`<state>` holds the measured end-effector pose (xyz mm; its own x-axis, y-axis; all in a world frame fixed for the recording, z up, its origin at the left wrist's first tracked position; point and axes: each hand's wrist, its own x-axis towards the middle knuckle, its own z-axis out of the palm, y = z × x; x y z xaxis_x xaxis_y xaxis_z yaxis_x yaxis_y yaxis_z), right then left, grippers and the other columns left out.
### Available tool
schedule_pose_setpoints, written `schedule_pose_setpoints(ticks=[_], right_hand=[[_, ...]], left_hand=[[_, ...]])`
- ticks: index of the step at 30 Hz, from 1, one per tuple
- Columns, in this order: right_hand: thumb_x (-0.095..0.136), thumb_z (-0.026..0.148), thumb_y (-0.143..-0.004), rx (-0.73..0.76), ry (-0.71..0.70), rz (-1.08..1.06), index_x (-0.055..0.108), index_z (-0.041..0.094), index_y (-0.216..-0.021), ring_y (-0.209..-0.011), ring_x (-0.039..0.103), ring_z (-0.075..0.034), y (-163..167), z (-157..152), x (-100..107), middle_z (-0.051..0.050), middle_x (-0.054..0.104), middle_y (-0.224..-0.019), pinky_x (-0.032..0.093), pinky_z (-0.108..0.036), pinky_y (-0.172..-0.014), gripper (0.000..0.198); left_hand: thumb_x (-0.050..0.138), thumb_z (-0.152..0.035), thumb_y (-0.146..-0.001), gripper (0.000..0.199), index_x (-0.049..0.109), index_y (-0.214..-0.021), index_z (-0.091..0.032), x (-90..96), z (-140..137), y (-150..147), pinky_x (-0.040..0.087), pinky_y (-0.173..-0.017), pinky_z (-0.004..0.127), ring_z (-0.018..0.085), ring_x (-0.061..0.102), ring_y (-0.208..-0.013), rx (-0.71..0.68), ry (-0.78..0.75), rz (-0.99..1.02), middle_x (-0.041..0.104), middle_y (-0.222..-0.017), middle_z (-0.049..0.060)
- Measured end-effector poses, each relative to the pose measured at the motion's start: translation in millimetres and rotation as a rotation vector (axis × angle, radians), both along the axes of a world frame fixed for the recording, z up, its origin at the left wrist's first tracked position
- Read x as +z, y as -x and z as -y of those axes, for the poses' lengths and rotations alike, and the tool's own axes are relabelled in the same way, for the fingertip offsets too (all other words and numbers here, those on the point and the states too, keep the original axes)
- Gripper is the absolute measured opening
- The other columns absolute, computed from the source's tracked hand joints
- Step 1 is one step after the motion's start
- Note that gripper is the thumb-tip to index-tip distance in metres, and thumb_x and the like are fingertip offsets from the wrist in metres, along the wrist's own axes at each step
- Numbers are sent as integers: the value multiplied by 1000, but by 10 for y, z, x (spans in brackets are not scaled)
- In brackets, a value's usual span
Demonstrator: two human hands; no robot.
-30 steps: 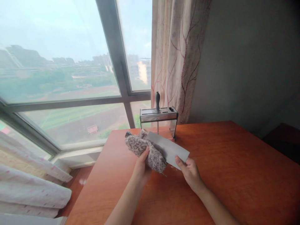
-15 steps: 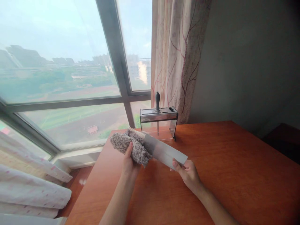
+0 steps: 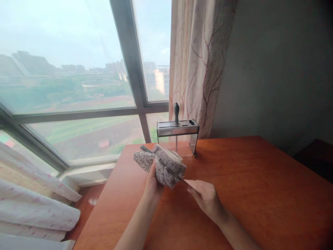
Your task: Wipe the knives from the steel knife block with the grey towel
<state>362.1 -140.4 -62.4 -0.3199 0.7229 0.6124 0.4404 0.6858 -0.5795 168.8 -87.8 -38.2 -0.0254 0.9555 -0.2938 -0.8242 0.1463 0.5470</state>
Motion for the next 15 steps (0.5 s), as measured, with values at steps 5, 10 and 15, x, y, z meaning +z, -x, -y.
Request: schedule_pose_setpoints(ticks=[5, 10, 15], right_hand=[[52, 15, -88, -12, -63, 33, 57, 27, -125, -91, 69, -21, 1, 3, 17, -6, 71, -107, 55, -33, -78, 39], [51, 13, -88, -33, -83, 77, 58, 26, -124, -93, 68, -21, 36, 28, 44, -7, 69, -110, 55, -35, -80, 39], [51, 13, -89, -57, -114, 121, 59, 25, -124, -92, 68, -21, 36, 29, 35, -7, 70, -109, 55, -35, -80, 38]], left_hand=[[58, -38, -85, 37, 63, -115, -17, 43, 19, -13, 50, -93, 38, 26, 61, -108, -34, -19, -16, 69, -110, 9], [61, -29, -83, 31, 65, -109, -14, 13, -29, 30, 52, -90, 35, 24, 65, -100, 64, -27, -93, 72, -101, 9], [66, -15, -78, 27, 66, -104, -15, -13, -89, 131, 53, -85, 30, 19, 68, -89, 248, -44, -212, 73, -89, 5]])
